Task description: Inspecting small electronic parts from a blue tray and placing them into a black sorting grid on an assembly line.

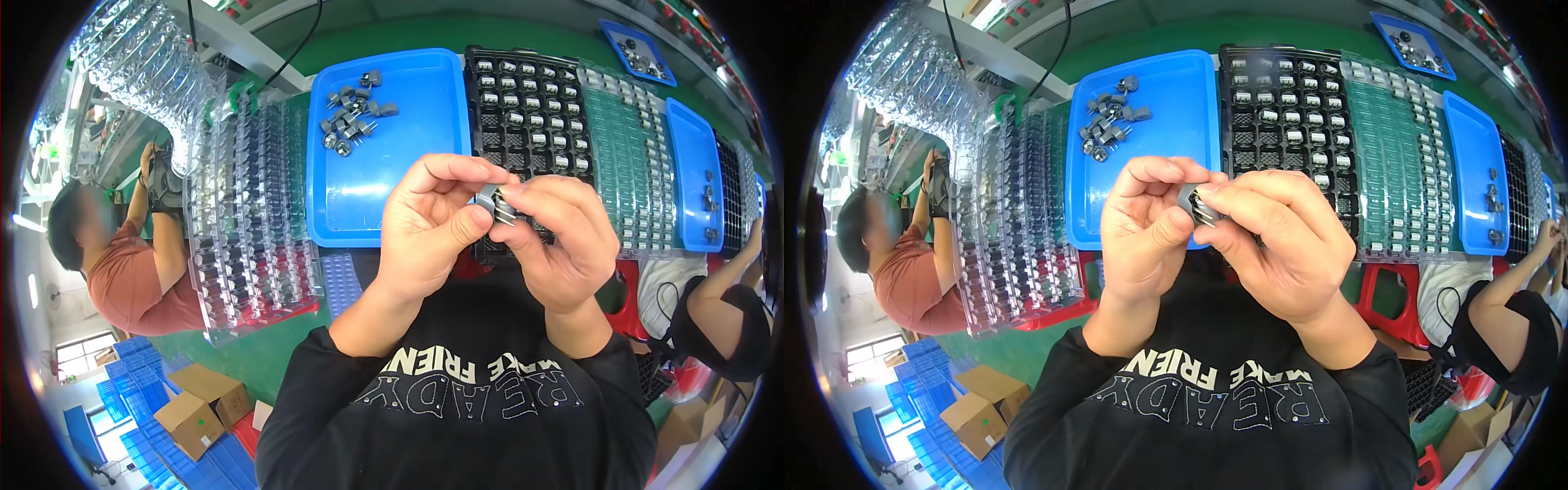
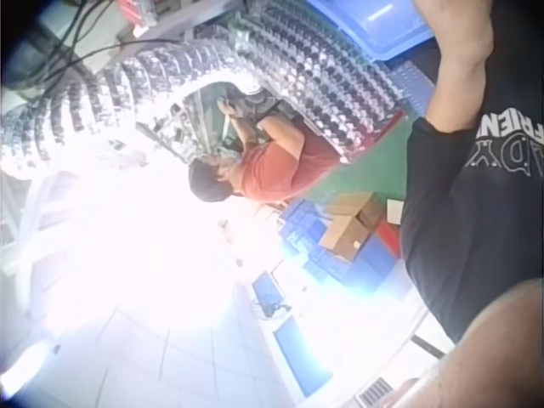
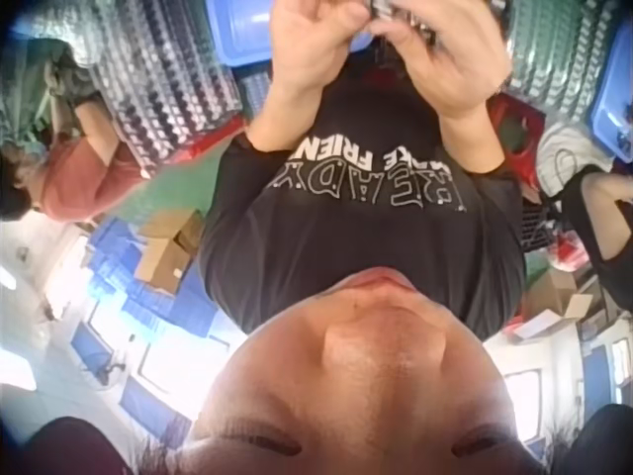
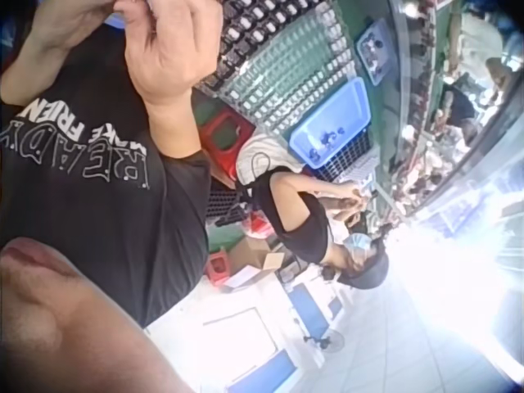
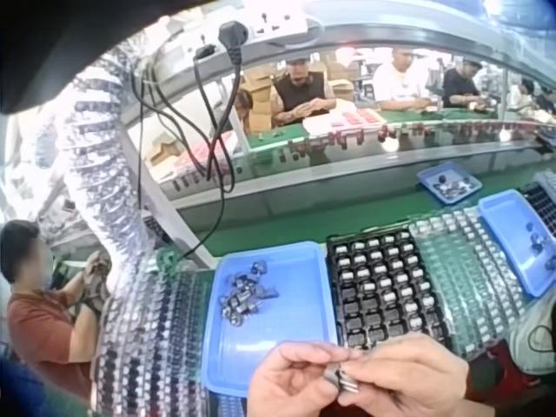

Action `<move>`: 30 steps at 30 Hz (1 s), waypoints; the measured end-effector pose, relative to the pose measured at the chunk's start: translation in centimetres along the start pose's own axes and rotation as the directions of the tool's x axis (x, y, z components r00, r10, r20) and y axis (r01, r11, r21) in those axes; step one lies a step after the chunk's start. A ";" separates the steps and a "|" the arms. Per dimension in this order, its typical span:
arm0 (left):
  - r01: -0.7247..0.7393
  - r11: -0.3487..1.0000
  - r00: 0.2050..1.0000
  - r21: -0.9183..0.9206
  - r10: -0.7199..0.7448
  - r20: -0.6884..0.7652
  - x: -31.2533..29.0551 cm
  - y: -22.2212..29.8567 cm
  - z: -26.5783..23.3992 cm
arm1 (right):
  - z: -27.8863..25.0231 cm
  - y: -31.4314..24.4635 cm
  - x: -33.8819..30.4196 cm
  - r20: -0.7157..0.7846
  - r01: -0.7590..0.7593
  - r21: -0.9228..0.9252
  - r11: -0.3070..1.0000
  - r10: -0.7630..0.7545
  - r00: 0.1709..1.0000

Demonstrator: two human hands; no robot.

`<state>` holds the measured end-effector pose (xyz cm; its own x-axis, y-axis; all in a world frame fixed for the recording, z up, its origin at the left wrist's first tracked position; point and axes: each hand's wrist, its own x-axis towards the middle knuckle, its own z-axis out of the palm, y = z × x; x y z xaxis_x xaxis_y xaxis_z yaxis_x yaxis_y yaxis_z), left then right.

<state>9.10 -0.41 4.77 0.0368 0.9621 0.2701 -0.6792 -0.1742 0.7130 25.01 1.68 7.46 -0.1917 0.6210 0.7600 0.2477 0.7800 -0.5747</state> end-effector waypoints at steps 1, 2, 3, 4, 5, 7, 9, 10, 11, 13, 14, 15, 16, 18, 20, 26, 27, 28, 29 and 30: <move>-0.029 0.999 0.999 0.016 0.029 0.015 0.1 -0.2 -0.1 | -0.2 0.1 -0.1 0.008 -0.007 -0.014 1.000 0.007 1.000; -0.058 0.998 0.998 0.031 0.057 0.030 0.1 -0.5 -0.3 | 0.0 0.3 -0.4 0.008 -0.008 -0.026 1.000 0.008 1.000; -0.053 0.998 0.998 0.019 0.053 0.036 0.0 -0.7 -0.4 | 0.6 0.5 -0.9 -0.054 -0.071 0.045 0.996 0.074 0.996; -0.094 0.994 0.995 0.050 0.092 0.035 0.0 -1.0 -0.6 | 0.9 0.8 -1.3 -0.112 -0.126 0.115 0.985 0.139 0.984; -0.134 0.988 0.991 0.080 0.132 0.034 0.0 -1.4 -0.7 | 0.6 1.0 -1.3 -0.047 -0.176 0.135 0.975 0.184 0.982; -0.112 0.982 0.994 0.155 0.109 0.032 -0.1 -2.4 -1.4 | 0.1 1.8 -1.6 0.068 -0.289 0.143 0.947 0.281 0.957; 0.048 0.946 0.998 0.320 -0.030 -0.060 0.5 -2.7 -1.8 | -0.9 3.1 -1.1 0.162 -0.449 0.068 0.891 0.434 0.886; 0.028 0.666 0.999 0.746 0.010 -0.047 1.7 -1.5 -2.2 | -1.3 4.0 -0.8 0.205 -0.544 0.007 0.839 0.531 0.822; -0.088 0.315 0.994 0.945 0.087 0.064 3.0 -0.6 -4.2 | -1.7 5.5 -0.5 0.203 -0.539 -0.138 0.831 0.556 0.806; -0.084 -0.250 0.983 0.965 0.140 0.122 6.1 0.9 -9.2 | -2.1 8.7 0.8 0.168 -0.494 -0.306 0.814 0.557 0.813; 0.019 -0.399 0.981 0.917 0.186 0.060 6.8 1.9 -11.1 | -1.9 9.5 1.8 0.172 -0.432 -0.356 0.828 0.513 0.841; 0.023 -0.399 0.978 0.917 0.197 0.061 7.7 2.2 -12.3 | -1.2 10.5 2.5 0.209 -0.329 -0.394 0.858 0.432 0.877; 0.095 -0.437 0.992 0.894 0.113 -0.050 8.4 2.5 -13.1 | -0.6 11.4 2.9 0.245 -0.225 -0.427 0.876 0.352 0.903; 0.132 -0.462 0.990 0.877 0.021 -0.138 9.4 1.8 -14.0 | 0.8 12.9 3.4 0.323 -0.110 -0.485 0.868 0.294 0.900; 0.146 -0.500 0.983 0.854 -0.025 -0.182 10.3 0.6 -14.9 | 3.0 14.6 3.0 0.382 -0.084 -0.581 0.810 0.362 0.851; -0.018 -0.467 0.986 0.884 0.140 0.093 9.9 0.9 -15.3 | 2.9 15.1 3.3 0.488 -0.132 -0.540 0.831 0.437 0.755; 0.019 -0.404 0.988 0.915 0.145 0.044 9.9 1.5 -15.1 | 1.7 14.9 4.1 0.473 -0.231 -0.479 0.847 0.471 0.745; 0.055 -0.332 0.989 0.942 0.145 -0.007 10.1 1.7 -14.9 | -0.6 14.9 4.4 0.406 -0.226 -0.480 0.848 0.443 0.799; 0.042 -0.314 0.989 0.948 0.146 0.005 10.1 2.1 -14.4 | -3.2 15.3 4.6 0.310 -0.305 -0.513 0.802 0.505 0.806; 0.140 -0.238 0.985 0.961 0.135 -0.110 10.0 2.7 -13.9 | -6.0 15.8 4.9 0.213 -0.377 -0.534 0.757 0.551 0.807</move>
<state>-2.54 11.63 0.39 -0.1361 0.9469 0.2914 0.8713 -0.0256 0.4901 33.64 16.63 3.90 -0.2203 0.9476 0.2315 0.7667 0.3149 -0.5595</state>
